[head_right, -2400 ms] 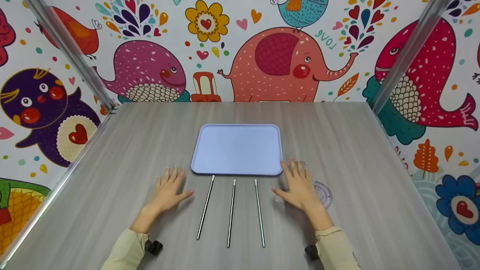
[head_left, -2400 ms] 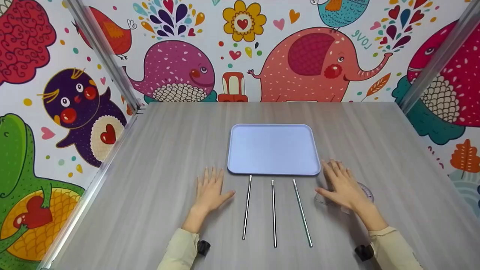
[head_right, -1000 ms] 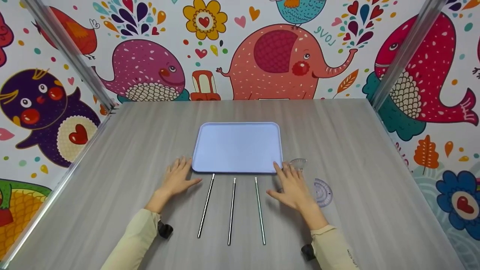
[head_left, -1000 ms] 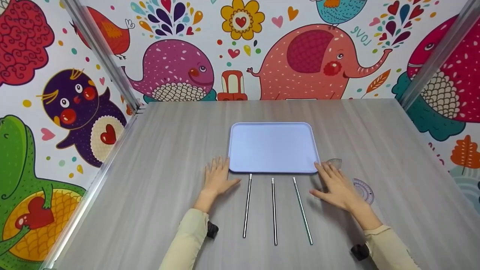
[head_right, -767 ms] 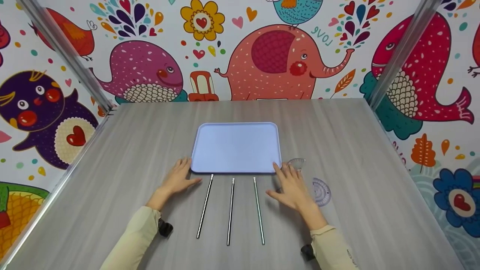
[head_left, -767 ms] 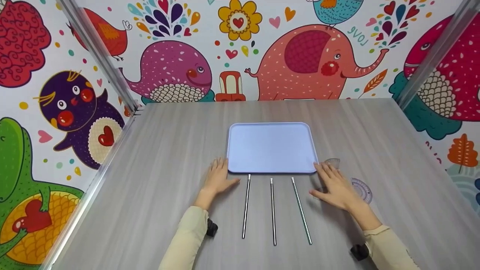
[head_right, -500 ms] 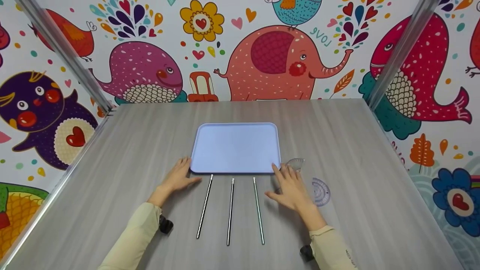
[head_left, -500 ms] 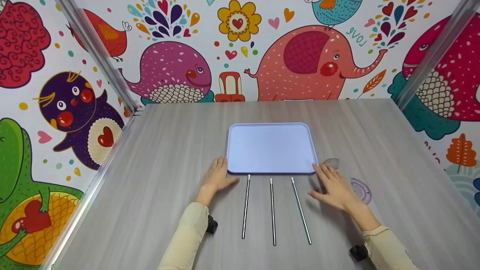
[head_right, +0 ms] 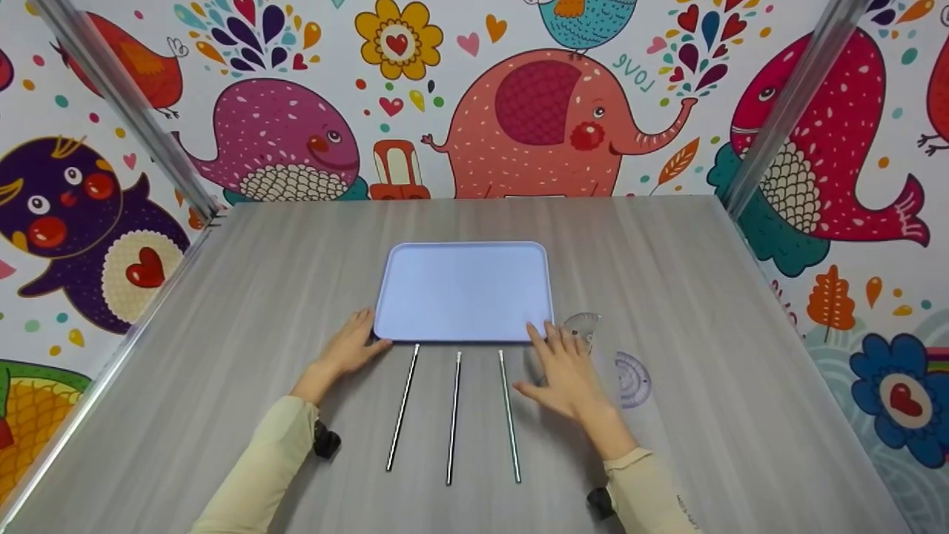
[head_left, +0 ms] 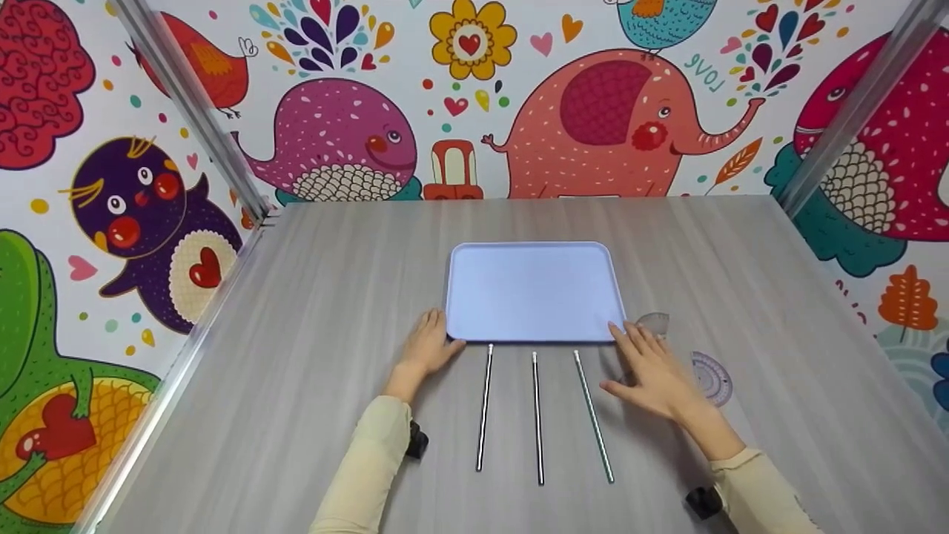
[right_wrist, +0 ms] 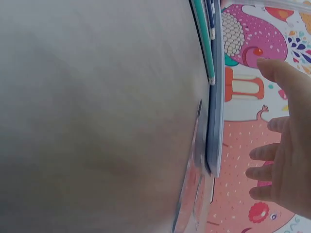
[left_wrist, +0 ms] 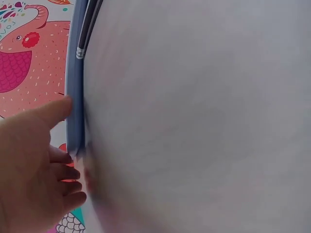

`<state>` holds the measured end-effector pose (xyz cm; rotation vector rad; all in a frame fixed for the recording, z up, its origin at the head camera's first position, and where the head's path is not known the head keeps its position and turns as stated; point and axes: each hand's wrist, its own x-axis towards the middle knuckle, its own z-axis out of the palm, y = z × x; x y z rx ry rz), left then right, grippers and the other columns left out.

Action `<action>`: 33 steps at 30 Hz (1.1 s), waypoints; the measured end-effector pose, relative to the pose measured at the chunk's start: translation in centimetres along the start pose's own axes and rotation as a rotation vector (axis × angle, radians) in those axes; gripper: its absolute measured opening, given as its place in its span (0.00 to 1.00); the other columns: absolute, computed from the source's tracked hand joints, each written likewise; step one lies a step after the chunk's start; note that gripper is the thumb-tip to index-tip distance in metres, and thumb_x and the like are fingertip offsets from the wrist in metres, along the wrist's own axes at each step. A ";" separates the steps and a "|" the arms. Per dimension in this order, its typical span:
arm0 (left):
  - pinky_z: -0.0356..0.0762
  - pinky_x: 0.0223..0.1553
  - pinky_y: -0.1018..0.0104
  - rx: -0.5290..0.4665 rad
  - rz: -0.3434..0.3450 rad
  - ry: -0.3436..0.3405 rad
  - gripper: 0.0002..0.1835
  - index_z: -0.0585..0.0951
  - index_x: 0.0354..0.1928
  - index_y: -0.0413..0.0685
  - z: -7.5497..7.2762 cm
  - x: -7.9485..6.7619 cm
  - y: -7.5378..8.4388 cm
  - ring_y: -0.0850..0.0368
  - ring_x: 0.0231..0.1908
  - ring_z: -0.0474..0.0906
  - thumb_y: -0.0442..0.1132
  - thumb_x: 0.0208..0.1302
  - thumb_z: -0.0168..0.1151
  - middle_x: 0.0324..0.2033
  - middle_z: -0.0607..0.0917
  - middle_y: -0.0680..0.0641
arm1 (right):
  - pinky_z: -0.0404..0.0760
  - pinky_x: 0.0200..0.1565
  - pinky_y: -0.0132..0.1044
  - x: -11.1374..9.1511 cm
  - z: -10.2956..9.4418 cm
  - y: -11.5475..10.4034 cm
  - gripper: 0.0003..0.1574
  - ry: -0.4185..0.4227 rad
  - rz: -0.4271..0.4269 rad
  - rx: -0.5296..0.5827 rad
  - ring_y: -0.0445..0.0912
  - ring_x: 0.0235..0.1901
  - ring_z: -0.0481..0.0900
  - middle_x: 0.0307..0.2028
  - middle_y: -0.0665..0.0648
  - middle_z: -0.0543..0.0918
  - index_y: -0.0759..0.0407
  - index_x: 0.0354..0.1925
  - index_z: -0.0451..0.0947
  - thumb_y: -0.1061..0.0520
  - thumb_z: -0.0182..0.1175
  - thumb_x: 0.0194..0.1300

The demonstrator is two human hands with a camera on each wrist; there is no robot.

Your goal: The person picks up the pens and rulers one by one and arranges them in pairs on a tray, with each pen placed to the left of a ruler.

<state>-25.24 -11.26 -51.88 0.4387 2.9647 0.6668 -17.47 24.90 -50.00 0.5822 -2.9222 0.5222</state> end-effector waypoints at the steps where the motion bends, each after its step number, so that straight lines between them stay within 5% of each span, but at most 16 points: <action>1: 0.49 0.66 0.52 -0.004 0.002 0.001 0.38 0.57 0.61 0.21 0.0 0.0 0.0 0.36 0.64 0.52 0.48 0.62 0.55 0.61 0.60 0.26 | 0.51 0.60 0.63 0.0 0.1 -0.3 0.56 0.005 0.006 -0.006 0.68 0.62 0.53 0.64 0.71 0.57 0.59 0.68 0.51 0.33 0.59 0.52; 15: 0.51 0.65 0.52 -0.010 0.013 0.014 0.37 0.59 0.60 0.20 0.0 0.3 0.2 0.35 0.63 0.54 0.47 0.62 0.55 0.60 0.61 0.25 | 0.73 0.46 0.59 0.5 1.6 -5.8 0.58 0.138 0.024 -0.060 0.65 0.51 0.70 0.55 0.72 0.68 0.69 0.62 0.60 0.34 0.65 0.44; 33: 0.48 0.66 0.51 -0.026 -0.013 -0.005 0.36 0.57 0.60 0.19 0.1 0.0 0.2 0.34 0.63 0.52 0.45 0.63 0.55 0.60 0.59 0.24 | 0.77 0.35 0.47 1.8 2.3 -11.0 0.50 0.138 -0.048 0.014 0.54 0.38 0.73 0.43 0.62 0.71 0.66 0.51 0.67 0.35 0.67 0.38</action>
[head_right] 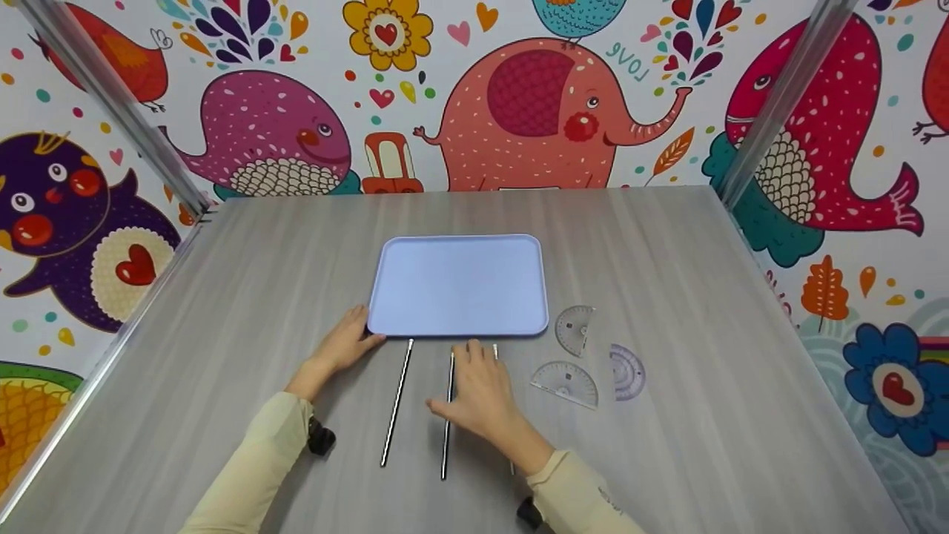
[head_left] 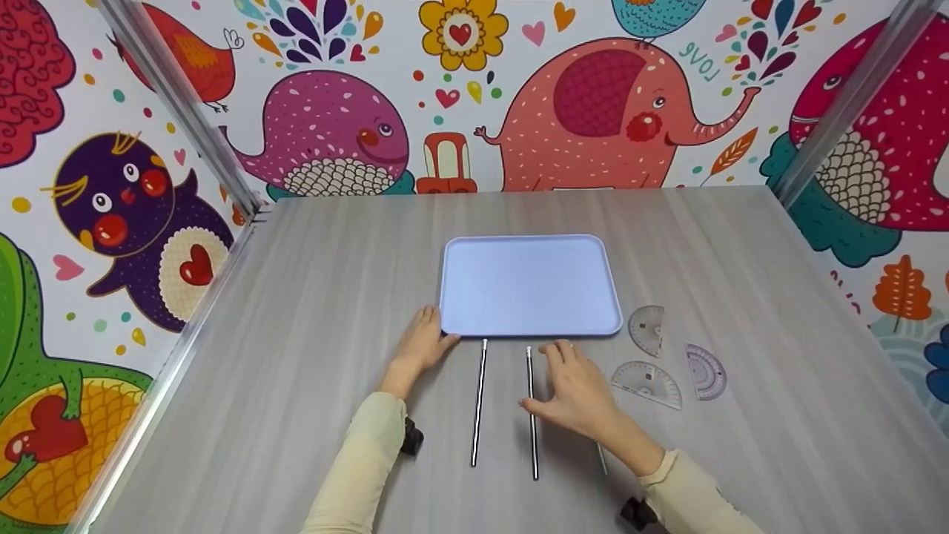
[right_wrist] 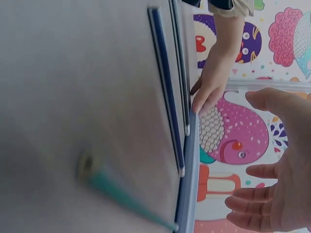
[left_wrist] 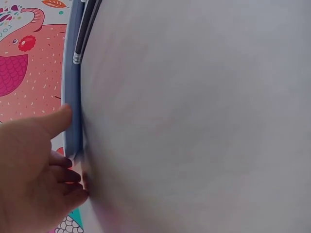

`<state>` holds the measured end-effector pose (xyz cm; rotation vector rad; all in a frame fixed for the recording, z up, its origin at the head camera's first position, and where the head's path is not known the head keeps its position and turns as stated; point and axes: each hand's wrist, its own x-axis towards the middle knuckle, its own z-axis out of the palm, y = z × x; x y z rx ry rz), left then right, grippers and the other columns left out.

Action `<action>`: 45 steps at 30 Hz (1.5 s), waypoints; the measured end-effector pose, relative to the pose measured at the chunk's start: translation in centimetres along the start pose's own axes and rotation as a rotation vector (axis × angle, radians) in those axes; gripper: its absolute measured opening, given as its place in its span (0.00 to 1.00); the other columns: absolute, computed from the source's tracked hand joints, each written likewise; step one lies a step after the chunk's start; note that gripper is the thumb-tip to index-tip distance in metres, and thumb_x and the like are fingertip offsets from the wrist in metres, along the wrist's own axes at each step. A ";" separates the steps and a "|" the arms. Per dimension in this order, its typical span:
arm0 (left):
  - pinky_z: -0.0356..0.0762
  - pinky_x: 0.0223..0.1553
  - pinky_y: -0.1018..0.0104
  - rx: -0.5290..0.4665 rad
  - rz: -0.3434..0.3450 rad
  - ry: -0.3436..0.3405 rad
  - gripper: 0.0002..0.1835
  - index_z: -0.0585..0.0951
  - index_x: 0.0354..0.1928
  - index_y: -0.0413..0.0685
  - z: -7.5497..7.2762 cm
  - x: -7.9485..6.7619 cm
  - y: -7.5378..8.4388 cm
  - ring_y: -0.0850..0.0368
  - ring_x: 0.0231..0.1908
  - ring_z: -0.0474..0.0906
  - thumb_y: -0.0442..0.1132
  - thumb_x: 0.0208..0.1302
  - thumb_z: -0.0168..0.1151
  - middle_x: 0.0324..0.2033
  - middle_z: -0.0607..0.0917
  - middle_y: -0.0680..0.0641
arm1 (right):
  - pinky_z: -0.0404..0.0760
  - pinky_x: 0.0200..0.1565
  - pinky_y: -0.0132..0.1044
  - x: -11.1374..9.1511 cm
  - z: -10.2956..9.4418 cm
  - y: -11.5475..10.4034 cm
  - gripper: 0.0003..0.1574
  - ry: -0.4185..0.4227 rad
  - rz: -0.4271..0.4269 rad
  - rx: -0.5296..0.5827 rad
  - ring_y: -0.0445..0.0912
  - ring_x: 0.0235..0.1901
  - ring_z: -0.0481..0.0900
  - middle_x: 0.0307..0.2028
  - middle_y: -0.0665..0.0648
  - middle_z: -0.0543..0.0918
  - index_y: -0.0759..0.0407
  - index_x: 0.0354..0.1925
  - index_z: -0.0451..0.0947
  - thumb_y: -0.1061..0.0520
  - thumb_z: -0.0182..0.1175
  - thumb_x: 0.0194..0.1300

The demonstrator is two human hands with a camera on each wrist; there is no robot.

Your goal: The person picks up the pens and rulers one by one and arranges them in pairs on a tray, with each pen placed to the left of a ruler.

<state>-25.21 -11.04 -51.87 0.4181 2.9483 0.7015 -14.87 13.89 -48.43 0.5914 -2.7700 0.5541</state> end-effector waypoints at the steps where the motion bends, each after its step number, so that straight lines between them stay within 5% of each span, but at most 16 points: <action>1: 0.48 0.66 0.51 -0.002 -0.003 -0.002 0.36 0.57 0.60 0.19 0.0 0.0 0.0 0.34 0.64 0.52 0.45 0.63 0.55 0.60 0.59 0.24 | 0.77 0.35 0.47 0.0 0.2 -0.4 0.50 -0.009 -0.001 -0.003 0.54 0.39 0.73 0.43 0.62 0.71 0.66 0.51 0.67 0.35 0.67 0.38; 13: 0.49 0.65 0.50 -0.035 0.011 0.015 0.36 0.58 0.59 0.18 -0.1 0.1 -0.1 0.33 0.63 0.53 0.44 0.63 0.56 0.59 0.60 0.23 | 0.78 0.36 0.48 0.0 2.5 -3.8 0.45 -0.174 0.031 0.045 0.56 0.39 0.75 0.40 0.61 0.75 0.66 0.47 0.69 0.35 0.66 0.40; 25: 0.51 0.64 0.50 -0.036 0.019 0.034 0.36 0.58 0.59 0.18 -0.1 0.2 0.0 0.34 0.62 0.55 0.43 0.61 0.57 0.58 0.62 0.23 | 0.80 0.30 0.45 0.4 3.9 -5.8 0.42 -0.247 0.095 0.032 0.57 0.29 0.79 0.32 0.63 0.78 0.71 0.39 0.72 0.39 0.70 0.37; 36: 0.53 0.64 0.50 -0.053 0.010 0.050 0.36 0.58 0.59 0.19 0.3 0.0 -0.2 0.35 0.61 0.57 0.43 0.62 0.57 0.58 0.63 0.25 | 0.79 0.27 0.45 0.7 5.5 -8.1 0.37 -0.214 0.208 0.024 0.57 0.27 0.79 0.27 0.60 0.76 0.69 0.33 0.73 0.41 0.71 0.35; 45: 0.49 0.65 0.50 -0.052 -0.015 0.020 0.37 0.57 0.60 0.18 0.4 0.0 -0.1 0.33 0.63 0.52 0.44 0.63 0.56 0.60 0.60 0.24 | 0.79 0.26 0.43 0.4 6.2 -8.0 0.32 -0.174 0.176 0.065 0.55 0.26 0.79 0.25 0.61 0.77 0.68 0.32 0.71 0.50 0.75 0.35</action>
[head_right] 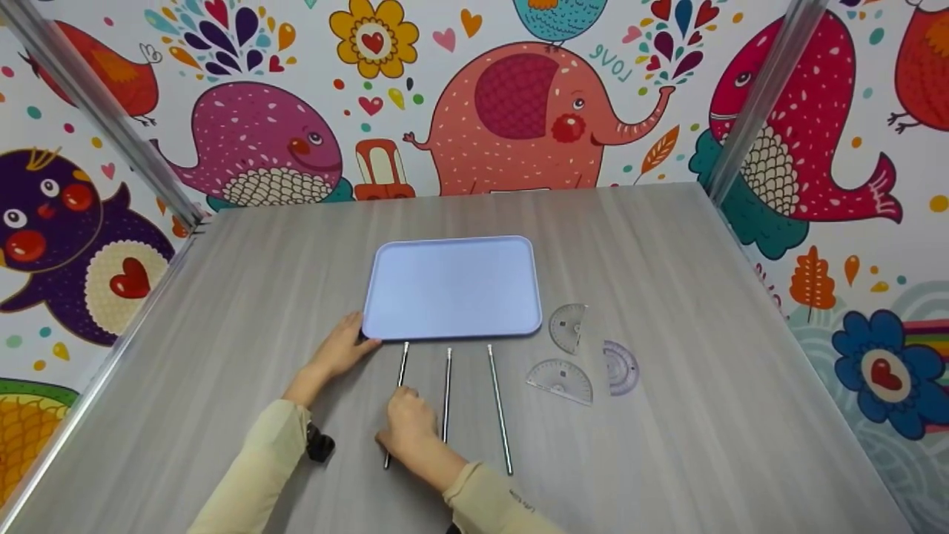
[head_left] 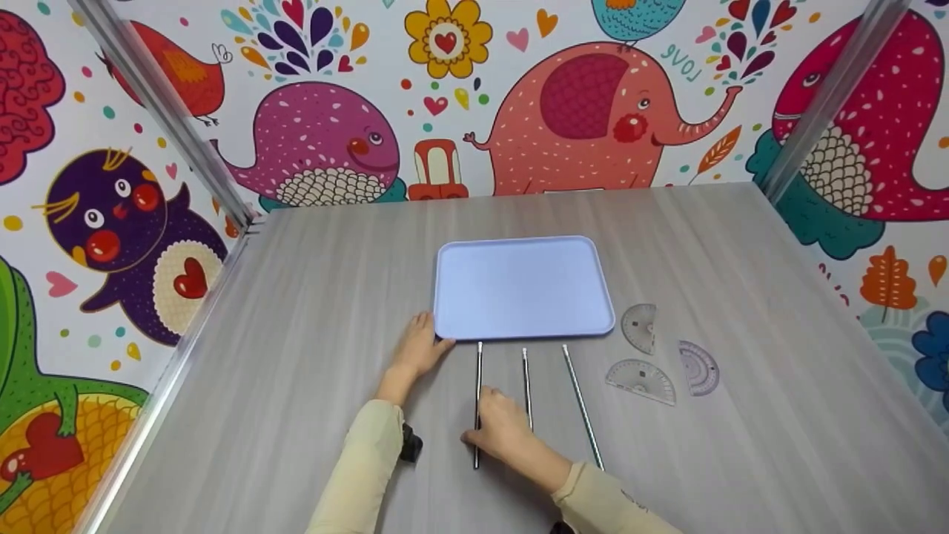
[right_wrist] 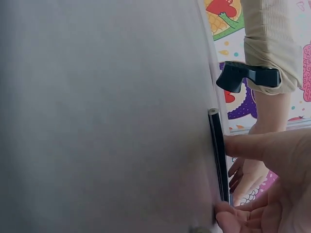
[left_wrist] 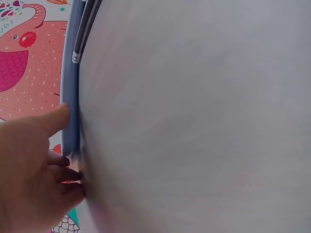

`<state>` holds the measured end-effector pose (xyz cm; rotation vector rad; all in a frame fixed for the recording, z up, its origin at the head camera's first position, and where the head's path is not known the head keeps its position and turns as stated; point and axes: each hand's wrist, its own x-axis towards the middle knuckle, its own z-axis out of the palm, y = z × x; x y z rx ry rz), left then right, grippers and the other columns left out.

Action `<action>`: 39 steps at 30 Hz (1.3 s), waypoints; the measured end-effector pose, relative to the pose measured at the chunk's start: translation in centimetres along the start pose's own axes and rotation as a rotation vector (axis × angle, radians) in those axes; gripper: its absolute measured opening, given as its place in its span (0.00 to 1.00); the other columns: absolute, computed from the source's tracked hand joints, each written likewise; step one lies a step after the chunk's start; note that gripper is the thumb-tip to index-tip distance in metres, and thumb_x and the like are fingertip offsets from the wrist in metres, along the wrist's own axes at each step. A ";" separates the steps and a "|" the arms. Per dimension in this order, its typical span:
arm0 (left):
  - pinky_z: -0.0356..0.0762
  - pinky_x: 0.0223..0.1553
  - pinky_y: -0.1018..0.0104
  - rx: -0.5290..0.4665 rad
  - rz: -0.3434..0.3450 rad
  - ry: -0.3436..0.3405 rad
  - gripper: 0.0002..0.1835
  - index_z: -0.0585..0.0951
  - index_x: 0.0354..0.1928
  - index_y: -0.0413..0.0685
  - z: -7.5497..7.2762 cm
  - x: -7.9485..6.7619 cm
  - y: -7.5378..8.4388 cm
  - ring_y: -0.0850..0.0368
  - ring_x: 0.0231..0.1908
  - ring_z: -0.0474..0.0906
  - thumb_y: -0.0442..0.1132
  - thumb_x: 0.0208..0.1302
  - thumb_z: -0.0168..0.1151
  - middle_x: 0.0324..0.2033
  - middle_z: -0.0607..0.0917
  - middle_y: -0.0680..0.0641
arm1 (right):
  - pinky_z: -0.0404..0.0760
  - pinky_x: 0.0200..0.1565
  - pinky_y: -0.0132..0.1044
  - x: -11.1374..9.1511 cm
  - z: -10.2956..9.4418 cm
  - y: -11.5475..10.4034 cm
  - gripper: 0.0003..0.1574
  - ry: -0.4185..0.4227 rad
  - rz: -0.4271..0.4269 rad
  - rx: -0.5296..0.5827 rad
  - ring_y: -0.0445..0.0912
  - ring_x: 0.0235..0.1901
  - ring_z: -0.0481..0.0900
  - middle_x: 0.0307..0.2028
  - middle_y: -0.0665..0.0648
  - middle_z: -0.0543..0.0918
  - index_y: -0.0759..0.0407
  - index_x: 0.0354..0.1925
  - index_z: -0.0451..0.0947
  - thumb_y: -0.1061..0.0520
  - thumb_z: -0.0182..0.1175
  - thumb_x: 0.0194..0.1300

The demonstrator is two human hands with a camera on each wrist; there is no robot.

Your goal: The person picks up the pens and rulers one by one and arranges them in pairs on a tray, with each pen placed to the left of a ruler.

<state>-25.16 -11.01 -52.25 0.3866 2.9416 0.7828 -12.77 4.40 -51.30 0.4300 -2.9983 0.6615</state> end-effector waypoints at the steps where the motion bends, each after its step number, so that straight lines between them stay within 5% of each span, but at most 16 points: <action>1: 0.49 0.65 0.49 0.001 -0.003 -0.002 0.37 0.57 0.60 0.18 0.0 0.0 0.0 0.33 0.63 0.52 0.44 0.63 0.55 0.60 0.59 0.24 | 0.79 0.27 0.43 -0.1 -0.1 0.1 0.31 -0.006 0.001 0.012 0.55 0.26 0.79 0.26 0.61 0.77 0.69 0.32 0.71 0.51 0.75 0.35; 14: 0.48 0.66 0.50 -0.020 -0.016 -0.018 0.36 0.56 0.61 0.20 0.0 -0.3 0.1 0.34 0.64 0.50 0.44 0.64 0.54 0.61 0.58 0.25 | 0.79 0.31 0.43 -0.9 -1.0 1.5 0.28 -0.044 -0.063 0.110 0.54 0.29 0.79 0.27 0.62 0.79 0.68 0.32 0.72 0.62 0.75 0.31; 22: 0.47 0.66 0.50 -0.008 -0.010 -0.006 0.36 0.56 0.61 0.20 0.0 -0.2 0.1 0.34 0.64 0.50 0.45 0.64 0.54 0.61 0.58 0.24 | 0.79 0.28 0.41 -1.5 -1.3 1.2 0.19 -0.055 -0.071 0.151 0.53 0.29 0.79 0.26 0.63 0.79 0.69 0.31 0.71 0.74 0.64 0.35; 28: 0.48 0.66 0.50 -0.001 -0.017 -0.006 0.37 0.57 0.61 0.20 0.1 0.0 0.1 0.34 0.64 0.51 0.46 0.63 0.54 0.61 0.59 0.25 | 0.73 0.22 0.37 -1.5 -1.9 1.4 0.16 -0.098 -0.077 0.200 0.46 0.23 0.74 0.22 0.57 0.76 0.67 0.28 0.70 0.73 0.60 0.34; 34: 0.48 0.66 0.50 -0.002 -0.019 -0.011 0.37 0.56 0.61 0.20 0.1 0.0 0.1 0.34 0.64 0.51 0.46 0.63 0.54 0.61 0.58 0.25 | 0.72 0.14 0.29 -0.5 -3.2 3.3 0.27 -0.292 0.028 0.608 0.35 0.11 0.66 0.15 0.47 0.69 0.80 0.43 0.69 0.71 0.55 0.39; 39: 0.48 0.66 0.51 0.010 -0.014 -0.008 0.37 0.56 0.61 0.20 0.1 0.1 0.1 0.34 0.63 0.51 0.46 0.63 0.54 0.61 0.58 0.25 | 0.76 0.16 0.29 0.1 -3.5 4.7 0.31 -0.448 0.189 1.026 0.37 0.14 0.70 0.22 0.51 0.72 0.81 0.49 0.63 0.70 0.56 0.44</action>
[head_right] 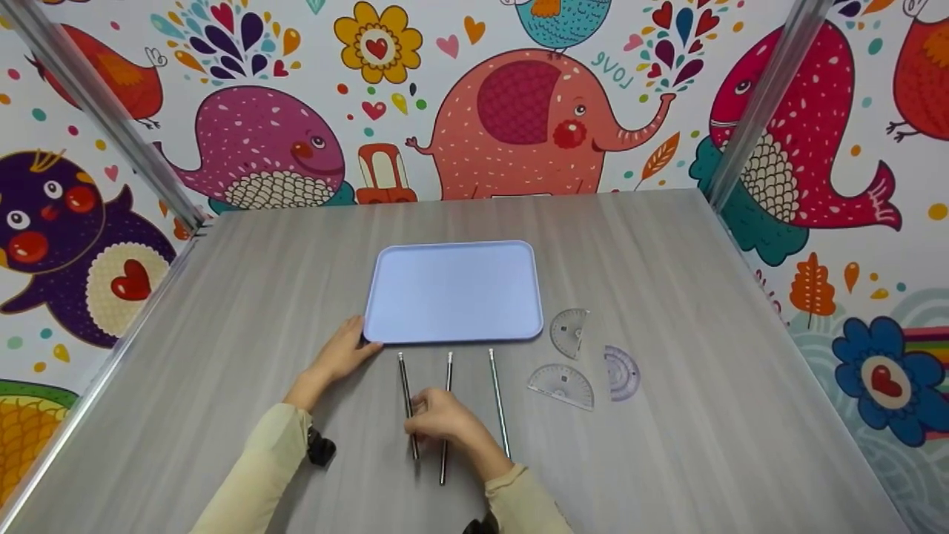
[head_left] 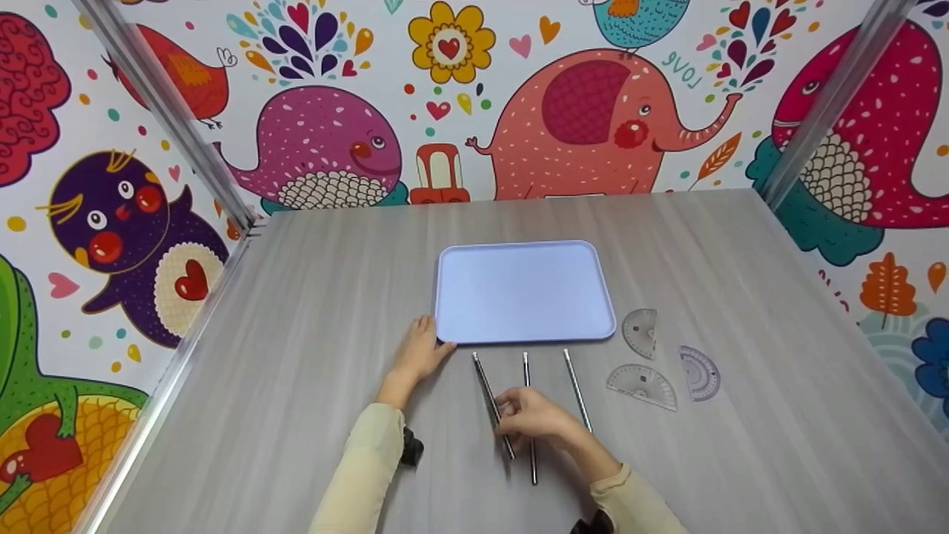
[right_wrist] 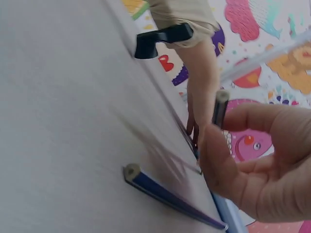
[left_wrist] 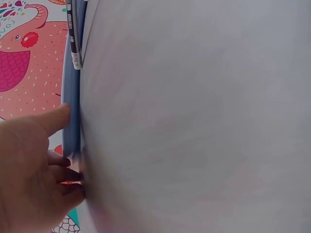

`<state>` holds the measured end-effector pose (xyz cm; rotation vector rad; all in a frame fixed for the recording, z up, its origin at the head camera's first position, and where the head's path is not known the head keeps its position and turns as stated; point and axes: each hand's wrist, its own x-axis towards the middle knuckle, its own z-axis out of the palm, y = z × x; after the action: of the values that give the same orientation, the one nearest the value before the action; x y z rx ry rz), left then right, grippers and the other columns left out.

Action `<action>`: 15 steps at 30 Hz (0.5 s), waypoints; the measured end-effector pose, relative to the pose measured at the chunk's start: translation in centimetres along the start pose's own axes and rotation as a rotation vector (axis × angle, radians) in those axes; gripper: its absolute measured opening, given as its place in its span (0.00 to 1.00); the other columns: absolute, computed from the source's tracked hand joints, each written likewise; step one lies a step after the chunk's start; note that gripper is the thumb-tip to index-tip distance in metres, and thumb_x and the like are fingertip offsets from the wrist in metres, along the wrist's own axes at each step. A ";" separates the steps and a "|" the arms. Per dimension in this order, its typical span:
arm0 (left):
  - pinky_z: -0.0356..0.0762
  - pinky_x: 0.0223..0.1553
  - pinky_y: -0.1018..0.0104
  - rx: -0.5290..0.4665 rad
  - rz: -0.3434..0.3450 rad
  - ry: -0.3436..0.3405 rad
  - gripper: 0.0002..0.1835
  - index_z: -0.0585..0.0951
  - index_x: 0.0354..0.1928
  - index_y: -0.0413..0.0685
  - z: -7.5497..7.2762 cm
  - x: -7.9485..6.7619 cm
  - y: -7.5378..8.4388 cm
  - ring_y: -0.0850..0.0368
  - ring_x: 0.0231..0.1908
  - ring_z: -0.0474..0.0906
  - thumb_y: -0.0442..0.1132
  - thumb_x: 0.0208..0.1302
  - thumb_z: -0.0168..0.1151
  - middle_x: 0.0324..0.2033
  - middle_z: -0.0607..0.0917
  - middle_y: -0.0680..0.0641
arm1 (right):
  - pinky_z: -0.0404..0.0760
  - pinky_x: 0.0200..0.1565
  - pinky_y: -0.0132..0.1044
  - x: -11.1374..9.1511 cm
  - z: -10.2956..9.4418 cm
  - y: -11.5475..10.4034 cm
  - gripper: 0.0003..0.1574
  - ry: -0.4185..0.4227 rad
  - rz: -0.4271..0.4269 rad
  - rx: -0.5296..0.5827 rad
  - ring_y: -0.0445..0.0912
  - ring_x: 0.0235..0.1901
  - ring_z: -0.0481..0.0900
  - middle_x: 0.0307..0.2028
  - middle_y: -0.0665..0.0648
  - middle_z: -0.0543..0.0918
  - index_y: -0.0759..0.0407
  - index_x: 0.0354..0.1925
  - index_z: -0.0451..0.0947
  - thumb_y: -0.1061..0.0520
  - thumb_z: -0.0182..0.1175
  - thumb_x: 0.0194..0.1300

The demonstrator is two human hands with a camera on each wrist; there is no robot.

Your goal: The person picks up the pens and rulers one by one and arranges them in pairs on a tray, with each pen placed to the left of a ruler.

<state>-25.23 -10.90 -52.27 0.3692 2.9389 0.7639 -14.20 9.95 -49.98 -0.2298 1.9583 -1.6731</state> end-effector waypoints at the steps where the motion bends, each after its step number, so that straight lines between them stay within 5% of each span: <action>1: 0.48 0.66 0.50 0.002 0.001 0.002 0.37 0.57 0.61 0.20 0.0 0.0 0.0 0.34 0.63 0.52 0.46 0.63 0.54 0.61 0.59 0.25 | 0.76 0.17 0.28 0.1 -0.2 0.1 0.31 -0.017 0.019 0.054 0.37 0.15 0.70 0.23 0.51 0.72 0.81 0.49 0.63 0.70 0.56 0.45; 8: 0.50 0.65 0.49 -0.012 0.023 0.017 0.37 0.58 0.60 0.19 0.0 0.0 -0.1 0.33 0.62 0.54 0.45 0.62 0.56 0.59 0.60 0.24 | 0.74 0.19 0.24 0.2 -1.6 0.6 0.33 -0.087 0.097 0.281 0.36 0.22 0.72 0.28 0.50 0.76 0.79 0.54 0.62 0.67 0.53 0.49; 15: 0.51 0.64 0.49 -0.023 0.032 0.017 0.36 0.57 0.60 0.19 0.0 -0.1 -0.2 0.33 0.62 0.54 0.44 0.63 0.55 0.59 0.60 0.23 | 0.73 0.23 0.24 0.5 -3.1 0.1 0.33 -0.166 0.040 0.427 0.35 0.23 0.76 0.28 0.48 0.80 0.77 0.58 0.61 0.66 0.53 0.54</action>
<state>-25.15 -11.11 -52.35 0.4112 2.9444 0.8083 -16.16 12.37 -50.04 -0.1597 1.4362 -1.9292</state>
